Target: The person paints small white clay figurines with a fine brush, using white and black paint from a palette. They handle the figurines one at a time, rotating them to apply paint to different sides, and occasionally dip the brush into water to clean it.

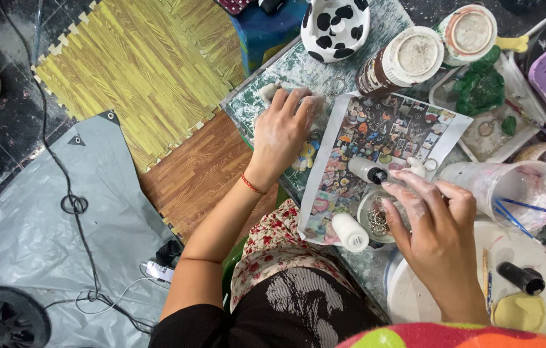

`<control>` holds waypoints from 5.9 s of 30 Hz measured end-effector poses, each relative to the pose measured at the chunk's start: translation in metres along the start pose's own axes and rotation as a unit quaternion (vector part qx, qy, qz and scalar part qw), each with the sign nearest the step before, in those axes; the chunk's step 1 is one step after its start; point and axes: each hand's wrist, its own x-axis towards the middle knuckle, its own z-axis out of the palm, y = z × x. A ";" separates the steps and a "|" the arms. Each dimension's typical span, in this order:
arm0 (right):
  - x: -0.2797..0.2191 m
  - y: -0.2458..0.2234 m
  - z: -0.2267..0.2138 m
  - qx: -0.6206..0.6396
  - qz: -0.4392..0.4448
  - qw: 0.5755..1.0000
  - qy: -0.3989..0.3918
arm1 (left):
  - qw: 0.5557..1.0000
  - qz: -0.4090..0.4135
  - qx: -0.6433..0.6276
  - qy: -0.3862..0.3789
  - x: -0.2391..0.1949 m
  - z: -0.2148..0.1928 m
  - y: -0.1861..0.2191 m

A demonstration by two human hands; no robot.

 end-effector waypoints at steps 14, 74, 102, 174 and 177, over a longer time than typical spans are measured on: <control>0.046 -0.013 0.009 -0.027 -0.065 0.998 0.002 | 0.981 -0.022 -0.183 0.061 -0.026 -0.068 -0.026; 0.066 -0.003 0.026 0.055 -0.059 0.997 -0.019 | 0.986 -0.062 -0.139 0.072 -0.026 -0.047 -0.014; -0.009 0.013 0.013 0.329 0.176 0.927 0.036 | 0.881 0.326 -0.342 0.008 0.002 -0.042 0.064; -0.137 0.018 0.021 0.311 0.247 0.885 0.242 | 0.823 0.169 -0.507 -0.190 -0.016 -0.034 0.162; -0.134 0.016 0.018 0.260 0.252 0.905 0.224 | 0.838 0.173 -0.481 -0.193 -0.022 -0.032 0.162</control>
